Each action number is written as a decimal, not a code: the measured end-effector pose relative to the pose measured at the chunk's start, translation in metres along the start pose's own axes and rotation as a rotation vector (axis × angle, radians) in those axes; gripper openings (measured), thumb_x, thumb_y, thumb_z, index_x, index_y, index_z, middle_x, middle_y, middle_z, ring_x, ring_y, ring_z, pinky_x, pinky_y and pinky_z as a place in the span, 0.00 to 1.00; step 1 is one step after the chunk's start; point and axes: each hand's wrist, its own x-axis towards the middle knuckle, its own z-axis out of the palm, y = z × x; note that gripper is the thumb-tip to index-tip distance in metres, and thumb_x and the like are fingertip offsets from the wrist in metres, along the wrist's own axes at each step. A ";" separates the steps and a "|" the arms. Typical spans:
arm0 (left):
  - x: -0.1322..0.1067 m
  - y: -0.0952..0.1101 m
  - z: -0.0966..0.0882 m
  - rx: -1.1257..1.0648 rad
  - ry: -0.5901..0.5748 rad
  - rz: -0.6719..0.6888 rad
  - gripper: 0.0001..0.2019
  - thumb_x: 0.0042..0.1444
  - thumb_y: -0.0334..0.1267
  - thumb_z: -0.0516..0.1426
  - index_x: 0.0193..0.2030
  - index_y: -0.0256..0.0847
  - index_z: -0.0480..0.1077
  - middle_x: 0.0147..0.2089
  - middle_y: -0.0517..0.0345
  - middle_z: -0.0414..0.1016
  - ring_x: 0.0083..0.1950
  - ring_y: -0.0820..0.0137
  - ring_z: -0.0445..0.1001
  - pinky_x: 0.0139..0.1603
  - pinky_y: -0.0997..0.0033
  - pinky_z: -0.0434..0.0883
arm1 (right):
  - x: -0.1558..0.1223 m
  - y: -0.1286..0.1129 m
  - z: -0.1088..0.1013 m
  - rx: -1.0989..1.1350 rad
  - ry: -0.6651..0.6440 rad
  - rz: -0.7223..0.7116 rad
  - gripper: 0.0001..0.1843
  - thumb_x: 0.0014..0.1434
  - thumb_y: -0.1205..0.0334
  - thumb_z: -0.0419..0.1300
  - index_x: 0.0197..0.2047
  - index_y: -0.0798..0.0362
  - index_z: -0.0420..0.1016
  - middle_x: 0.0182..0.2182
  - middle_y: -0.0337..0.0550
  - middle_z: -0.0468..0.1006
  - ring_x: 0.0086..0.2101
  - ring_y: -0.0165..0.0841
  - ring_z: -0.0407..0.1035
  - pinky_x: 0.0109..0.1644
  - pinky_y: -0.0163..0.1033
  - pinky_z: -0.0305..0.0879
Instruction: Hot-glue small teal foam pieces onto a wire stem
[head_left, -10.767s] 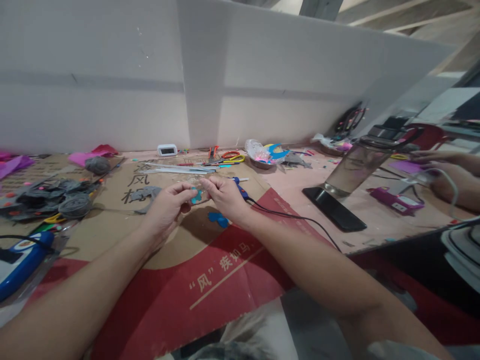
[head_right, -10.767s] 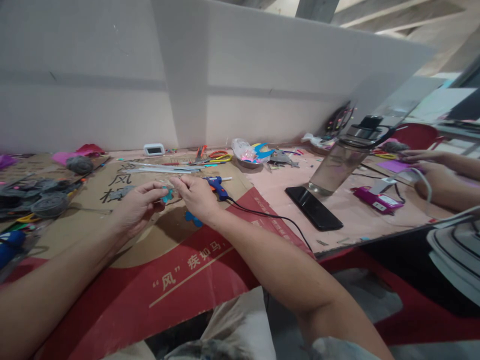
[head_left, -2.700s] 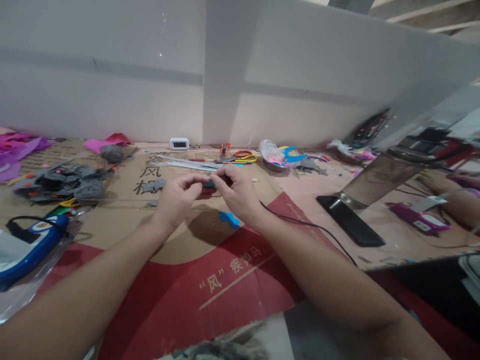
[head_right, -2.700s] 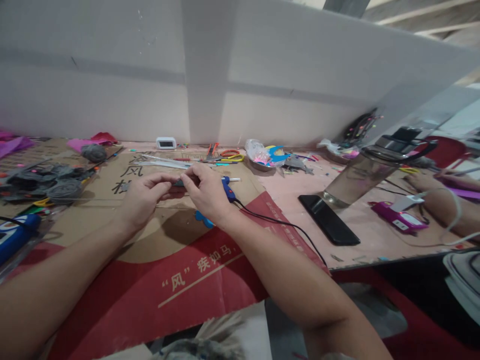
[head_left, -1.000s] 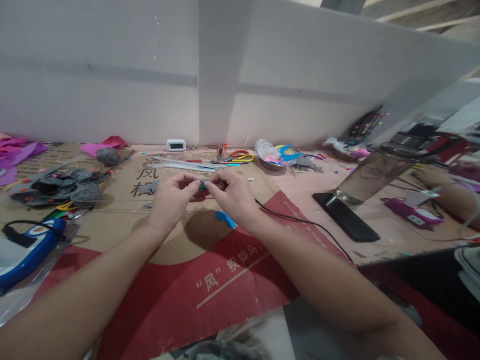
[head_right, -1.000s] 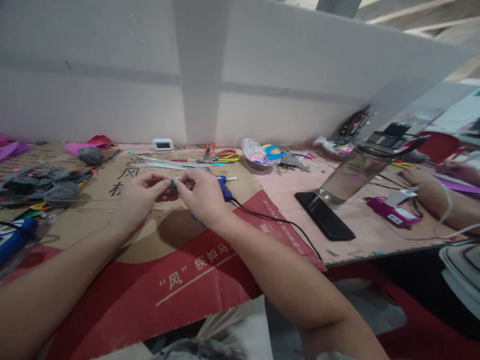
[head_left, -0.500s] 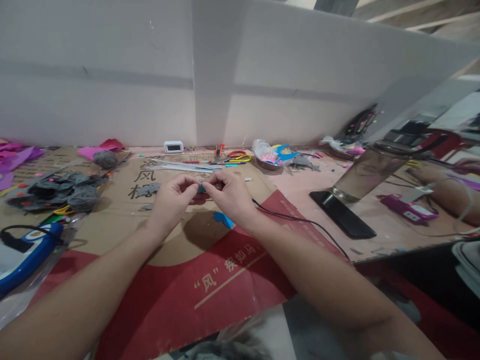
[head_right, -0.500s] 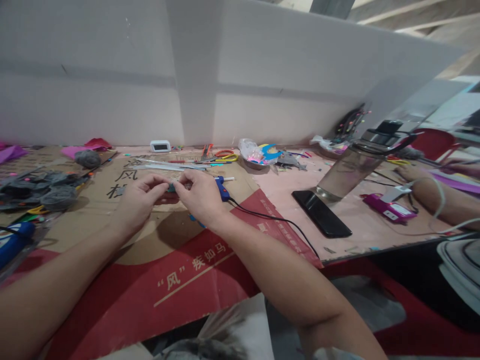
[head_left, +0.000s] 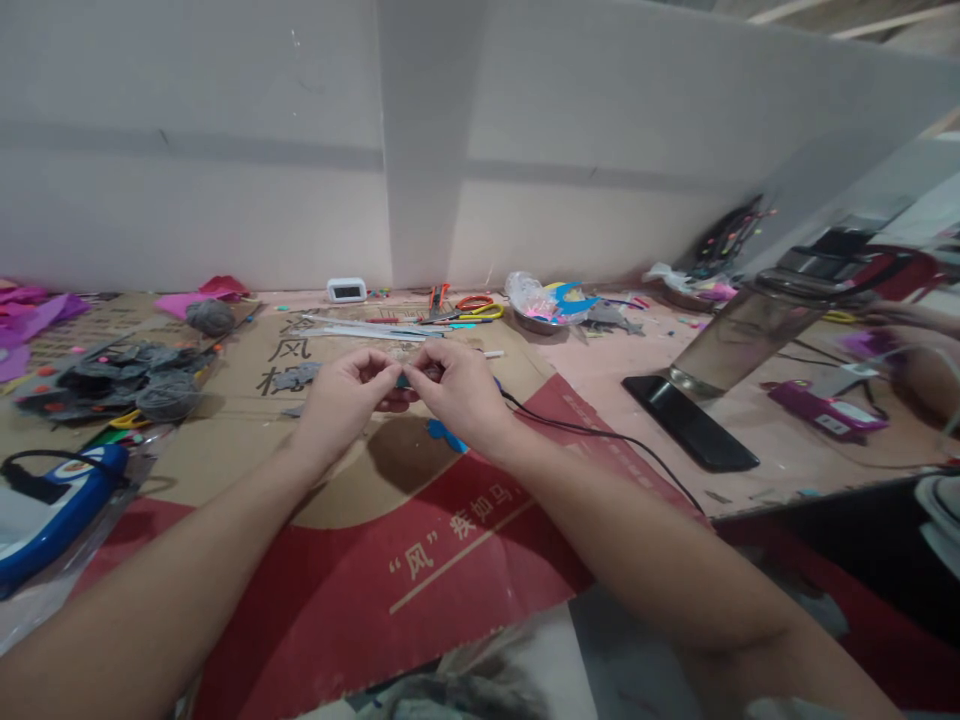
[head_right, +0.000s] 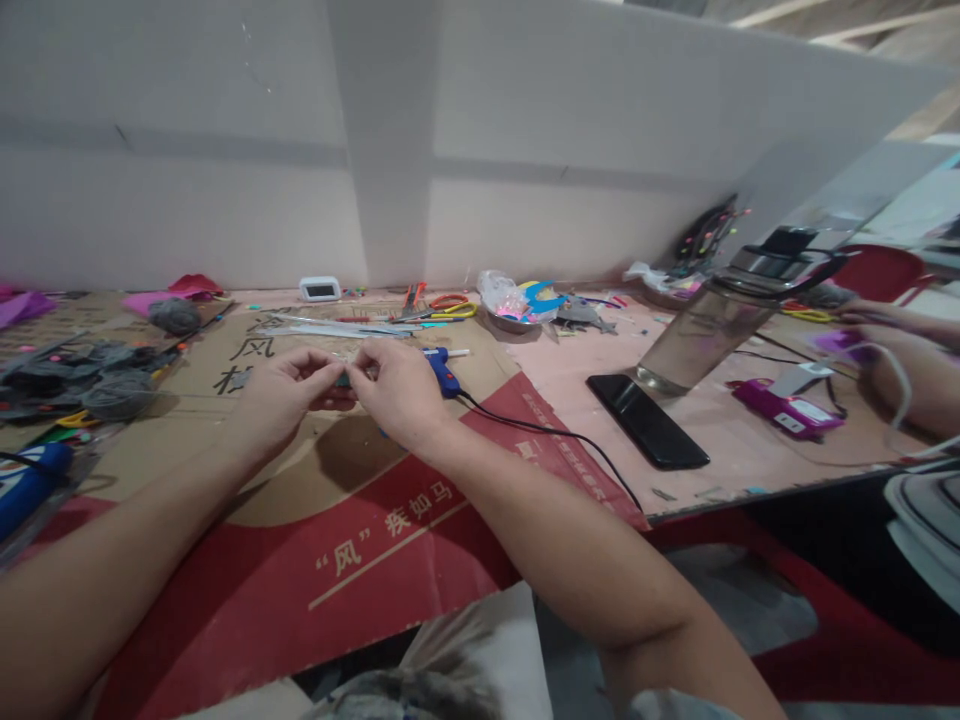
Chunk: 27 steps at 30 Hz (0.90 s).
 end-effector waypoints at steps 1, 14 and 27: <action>0.000 0.000 -0.001 0.023 0.010 0.002 0.13 0.47 0.44 0.65 0.32 0.37 0.70 0.28 0.57 0.77 0.27 0.69 0.78 0.30 0.70 0.75 | 0.000 0.000 0.000 -0.003 0.000 -0.013 0.10 0.57 0.64 0.59 0.25 0.53 0.67 0.24 0.36 0.70 0.28 0.28 0.61 0.34 0.35 0.54; 0.008 -0.006 -0.006 -0.017 0.093 0.075 0.07 0.51 0.39 0.62 0.28 0.39 0.70 0.20 0.60 0.71 0.20 0.76 0.67 0.21 0.78 0.60 | -0.002 0.006 0.008 0.300 -0.009 0.112 0.08 0.60 0.57 0.58 0.39 0.52 0.66 0.24 0.32 0.67 0.26 0.26 0.61 0.31 0.34 0.56; 0.002 -0.001 -0.001 -0.141 0.032 0.004 0.10 0.48 0.39 0.65 0.29 0.37 0.70 0.25 0.58 0.73 0.26 0.74 0.73 0.28 0.75 0.67 | 0.004 0.009 0.013 0.631 -0.063 0.356 0.10 0.52 0.56 0.62 0.30 0.52 0.68 0.23 0.31 0.67 0.21 0.23 0.55 0.23 0.31 0.49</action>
